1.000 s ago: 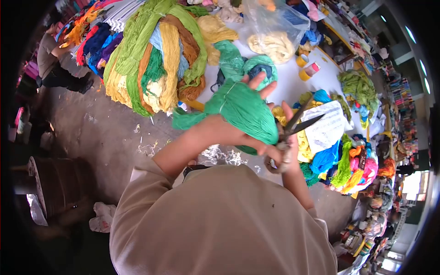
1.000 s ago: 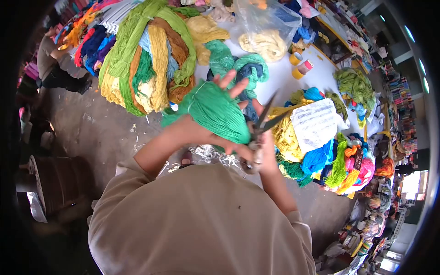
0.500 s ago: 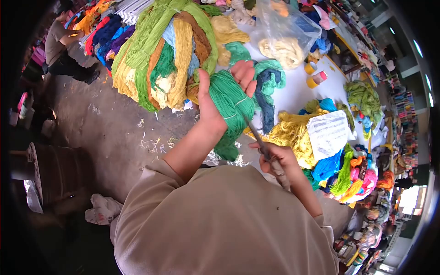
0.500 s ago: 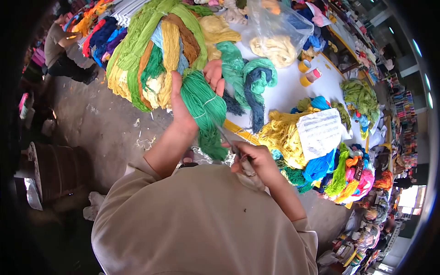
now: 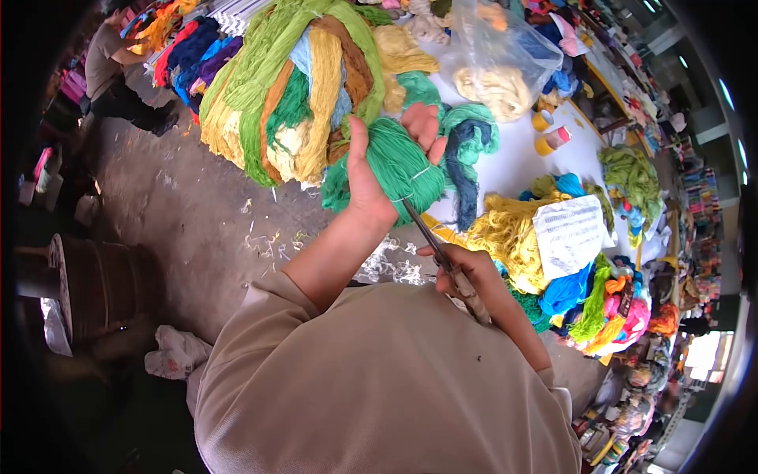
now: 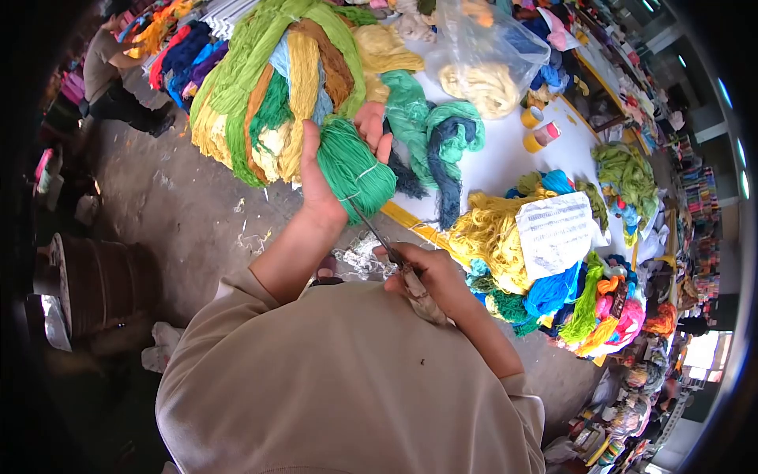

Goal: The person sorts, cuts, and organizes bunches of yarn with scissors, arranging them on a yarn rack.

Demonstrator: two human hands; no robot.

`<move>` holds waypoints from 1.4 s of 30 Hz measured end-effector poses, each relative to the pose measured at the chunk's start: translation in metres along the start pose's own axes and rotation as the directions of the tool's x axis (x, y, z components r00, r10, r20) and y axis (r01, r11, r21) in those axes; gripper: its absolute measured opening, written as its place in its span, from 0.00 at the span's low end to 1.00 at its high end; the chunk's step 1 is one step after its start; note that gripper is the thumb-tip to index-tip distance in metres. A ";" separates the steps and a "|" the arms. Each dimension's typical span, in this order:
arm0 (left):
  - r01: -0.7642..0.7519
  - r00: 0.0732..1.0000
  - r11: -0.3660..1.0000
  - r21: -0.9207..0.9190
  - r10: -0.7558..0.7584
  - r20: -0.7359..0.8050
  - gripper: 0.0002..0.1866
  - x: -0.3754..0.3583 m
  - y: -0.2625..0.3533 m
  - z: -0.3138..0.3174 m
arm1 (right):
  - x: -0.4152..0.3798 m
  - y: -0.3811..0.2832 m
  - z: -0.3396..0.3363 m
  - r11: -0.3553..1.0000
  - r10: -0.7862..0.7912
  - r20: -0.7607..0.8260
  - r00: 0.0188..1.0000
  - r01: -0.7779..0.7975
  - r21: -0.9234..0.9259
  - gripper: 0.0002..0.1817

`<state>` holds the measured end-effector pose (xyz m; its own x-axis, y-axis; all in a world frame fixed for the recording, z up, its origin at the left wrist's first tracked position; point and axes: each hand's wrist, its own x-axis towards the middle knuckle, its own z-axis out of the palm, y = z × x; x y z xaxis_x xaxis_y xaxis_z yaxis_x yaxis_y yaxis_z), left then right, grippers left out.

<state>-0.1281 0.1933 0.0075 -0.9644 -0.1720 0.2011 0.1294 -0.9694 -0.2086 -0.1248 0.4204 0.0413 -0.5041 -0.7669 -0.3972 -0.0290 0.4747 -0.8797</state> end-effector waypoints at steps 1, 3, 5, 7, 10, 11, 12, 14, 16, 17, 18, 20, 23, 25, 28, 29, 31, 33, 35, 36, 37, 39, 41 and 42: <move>-0.003 1.000 1.000 0.000 0.003 0.001 0.45 0.000 0.001 -0.001 | 0.001 -0.001 0.000 1.000 -0.009 -0.004 1.000 0.009 0.006 0.27; 0.019 0.998 0.999 0.045 -0.022 0.058 0.46 0.000 0.002 -0.004 | 0.003 -0.004 -0.002 0.998 0.034 0.011 0.999 -0.034 0.043 0.27; 0.016 1.000 0.992 0.128 -0.016 -0.002 0.46 -0.003 0.000 -0.002 | 0.003 -0.006 -0.002 0.994 0.076 0.023 0.997 -0.077 0.081 0.27; 0.020 0.998 0.978 0.209 -0.007 -0.060 0.46 -0.005 -0.003 0.001 | 0.004 -0.005 0.003 0.996 -0.089 -0.031 0.996 0.089 0.025 0.16; 0.077 0.991 0.938 0.337 -0.036 -0.127 0.44 -0.008 -0.009 0.004 | 0.008 -0.009 0.003 0.964 -0.265 -0.160 0.951 0.255 -0.078 0.29; 0.083 0.991 0.938 0.336 -0.042 -0.129 0.44 -0.008 -0.011 0.003 | 0.011 -0.007 0.004 0.961 -0.278 -0.184 0.943 0.271 -0.061 0.30; 0.113 0.990 0.934 0.338 -0.077 -0.116 0.44 -0.008 -0.012 0.001 | 0.012 -0.007 0.005 0.961 -0.277 -0.190 0.942 0.270 -0.060 0.30; 0.144 0.988 0.929 0.341 -0.116 -0.102 0.43 -0.007 -0.015 0.002 | 0.014 -0.006 0.006 0.918 -0.394 -0.227 0.891 0.371 -0.137 0.31; 0.138 0.988 0.920 0.366 -0.103 -0.112 0.42 -0.008 -0.016 0.005 | 0.013 -0.001 0.007 0.914 -0.404 -0.247 0.881 0.381 -0.136 0.31; 0.140 0.988 0.920 0.366 -0.105 -0.114 0.42 -0.008 -0.017 0.006 | 0.012 0.000 0.007 0.910 -0.413 -0.263 0.872 0.391 -0.136 0.30; 0.130 0.989 0.915 0.381 -0.093 -0.114 0.42 -0.008 -0.017 0.006 | 0.011 0.001 0.006 0.911 -0.412 -0.265 0.872 0.390 -0.135 0.30; 0.122 0.990 0.910 0.396 -0.084 -0.114 0.41 -0.008 -0.019 0.005 | 0.011 0.001 0.004 0.914 -0.403 -0.290 0.868 0.397 -0.084 0.30; 0.138 0.987 0.917 0.375 -0.097 -0.126 0.41 -0.008 -0.021 0.000 | 0.007 0.003 0.002 0.912 -0.403 -0.277 0.872 0.409 -0.038 0.31; 0.146 0.987 0.938 0.315 -0.118 -0.106 0.41 -0.008 -0.021 -0.005 | 0.006 0.007 0.000 0.882 -0.450 -0.310 0.837 0.471 -0.007 0.31; 0.143 0.988 0.933 0.330 -0.116 -0.100 0.43 -0.009 -0.024 -0.005 | 0.005 0.000 -0.001 0.826 -0.450 -0.486 0.750 0.555 0.092 0.30; 0.140 0.990 0.942 0.304 -0.124 -0.073 0.44 -0.009 -0.026 -0.004 | 0.013 -0.003 -0.001 0.814 -0.523 -0.553 0.649 0.573 -0.098 0.28; 0.194 0.981 0.946 0.261 -0.179 -0.077 0.45 -0.011 -0.027 -0.004 | 0.030 -0.015 -0.021 0.664 -0.741 -0.341 0.578 0.556 -0.500 0.29; 0.283 0.958 0.919 0.274 -0.256 -0.131 0.46 -0.013 -0.027 -0.006 | 0.037 -0.021 -0.029 0.563 -0.780 -0.162 0.604 0.565 -0.604 0.28; 0.279 0.958 0.901 0.331 -0.240 -0.154 0.46 -0.012 -0.026 -0.007 | 0.036 -0.009 -0.026 0.671 -0.701 -0.215 0.680 0.529 -0.519 0.27; 0.255 0.966 0.898 0.358 -0.219 -0.139 0.45 -0.012 -0.024 -0.006 | 0.036 -0.005 -0.025 0.763 -0.615 -0.243 0.750 0.487 -0.425 0.26; 0.249 0.969 0.907 0.340 -0.231 -0.093 0.43 -0.011 -0.016 -0.003 | 0.029 -0.003 -0.025 0.817 -0.563 -0.287 0.775 0.471 -0.332 0.25; 0.166 0.982 0.947 0.274 -0.185 0.045 0.41 -0.008 0.003 -0.004 | 0.015 0.015 -0.031 0.833 -0.438 -0.442 0.783 0.539 0.128 0.21; 0.004 1.000 0.957 0.290 0.002 -0.020 0.39 -0.007 0.025 -0.001 | -0.019 0.025 -0.052 0.762 -0.363 -0.497 0.788 0.558 0.329 0.22; -0.067 0.997 0.944 0.322 0.072 -0.003 0.39 -0.006 0.035 -0.002 | -0.033 0.035 -0.062 0.701 -0.351 -0.498 0.793 0.575 0.422 0.23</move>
<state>-0.1185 0.1608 -0.0031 -0.9533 -0.2406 0.1824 0.2611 -0.9603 0.0978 -0.1627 0.4889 0.0401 -0.8196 -0.5593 0.1242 0.0537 -0.2908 -0.9553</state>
